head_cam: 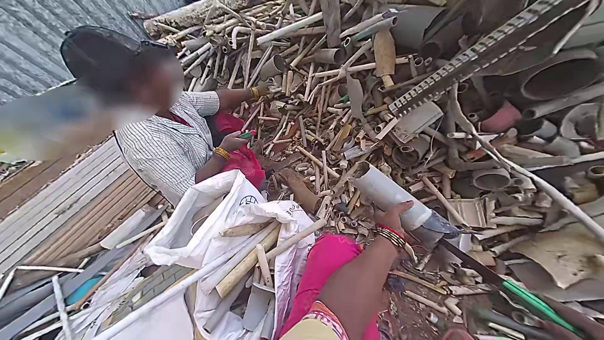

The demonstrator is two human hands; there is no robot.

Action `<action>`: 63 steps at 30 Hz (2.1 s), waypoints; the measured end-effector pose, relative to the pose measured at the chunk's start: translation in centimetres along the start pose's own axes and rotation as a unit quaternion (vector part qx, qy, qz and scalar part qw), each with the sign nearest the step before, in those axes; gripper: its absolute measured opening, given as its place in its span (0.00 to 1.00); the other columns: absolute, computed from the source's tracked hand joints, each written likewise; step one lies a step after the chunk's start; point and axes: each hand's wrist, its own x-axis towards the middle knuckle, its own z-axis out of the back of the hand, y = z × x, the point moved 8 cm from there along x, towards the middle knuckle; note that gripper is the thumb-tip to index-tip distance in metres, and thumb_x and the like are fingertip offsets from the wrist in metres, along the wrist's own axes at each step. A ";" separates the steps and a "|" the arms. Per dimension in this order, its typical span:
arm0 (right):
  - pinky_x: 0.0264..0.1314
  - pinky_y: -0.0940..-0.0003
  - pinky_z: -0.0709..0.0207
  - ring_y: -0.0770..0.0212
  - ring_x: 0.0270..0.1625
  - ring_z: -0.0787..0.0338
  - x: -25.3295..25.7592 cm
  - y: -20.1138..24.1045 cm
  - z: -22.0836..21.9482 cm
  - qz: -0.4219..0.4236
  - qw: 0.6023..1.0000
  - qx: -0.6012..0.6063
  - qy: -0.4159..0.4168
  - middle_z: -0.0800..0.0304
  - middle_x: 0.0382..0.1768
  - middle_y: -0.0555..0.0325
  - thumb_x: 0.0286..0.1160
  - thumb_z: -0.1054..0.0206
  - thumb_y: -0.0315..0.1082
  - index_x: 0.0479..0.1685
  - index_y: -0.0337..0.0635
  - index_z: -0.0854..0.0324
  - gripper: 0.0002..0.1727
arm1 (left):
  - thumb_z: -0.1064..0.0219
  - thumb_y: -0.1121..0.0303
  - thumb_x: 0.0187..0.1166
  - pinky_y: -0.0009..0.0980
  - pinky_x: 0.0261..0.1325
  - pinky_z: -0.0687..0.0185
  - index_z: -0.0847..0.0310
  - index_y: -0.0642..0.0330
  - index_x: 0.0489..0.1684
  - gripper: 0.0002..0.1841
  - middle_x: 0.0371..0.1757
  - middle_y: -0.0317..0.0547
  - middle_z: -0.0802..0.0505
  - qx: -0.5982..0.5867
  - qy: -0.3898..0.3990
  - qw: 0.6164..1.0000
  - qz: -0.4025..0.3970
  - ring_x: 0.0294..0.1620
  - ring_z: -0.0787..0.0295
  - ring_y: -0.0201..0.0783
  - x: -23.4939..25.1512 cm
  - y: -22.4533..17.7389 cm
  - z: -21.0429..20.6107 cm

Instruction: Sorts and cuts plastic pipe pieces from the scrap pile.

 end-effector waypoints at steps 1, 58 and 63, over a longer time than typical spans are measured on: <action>0.83 0.47 0.39 0.29 0.76 0.22 0.7 -0.7 0.0 0.047 0.999 -0.014 -0.003 0.22 0.71 0.19 0.90 0.46 0.25 0.79 0.21 0.31 0.23 | 0.24 0.75 0.73 0.48 0.73 0.23 0.36 0.73 0.80 0.35 0.73 0.67 0.20 0.003 -0.005 1.000 -0.014 0.72 0.21 0.52 -0.6 -0.5 -0.2; 0.52 0.37 0.19 0.27 0.56 0.10 1.4 -3.8 -5.7 0.083 0.978 -0.099 -0.163 0.17 0.65 0.25 0.92 0.53 0.26 0.94 0.51 0.44 0.31 | 0.39 0.73 0.82 0.50 0.65 0.21 0.43 0.58 0.85 0.30 0.79 0.61 0.27 -0.142 0.015 0.981 -0.131 0.71 0.23 0.54 -3.9 -11.1 4.6; 0.53 0.39 0.19 0.28 0.57 0.10 1.2 -3.0 -6.8 0.086 0.978 -0.112 -0.154 0.19 0.67 0.25 0.91 0.54 0.23 0.95 0.49 0.45 0.33 | 0.36 0.70 0.82 0.51 0.66 0.21 0.39 0.60 0.82 0.29 0.78 0.62 0.26 -0.135 -0.010 0.983 -0.123 0.72 0.23 0.54 -4.3 -10.5 5.5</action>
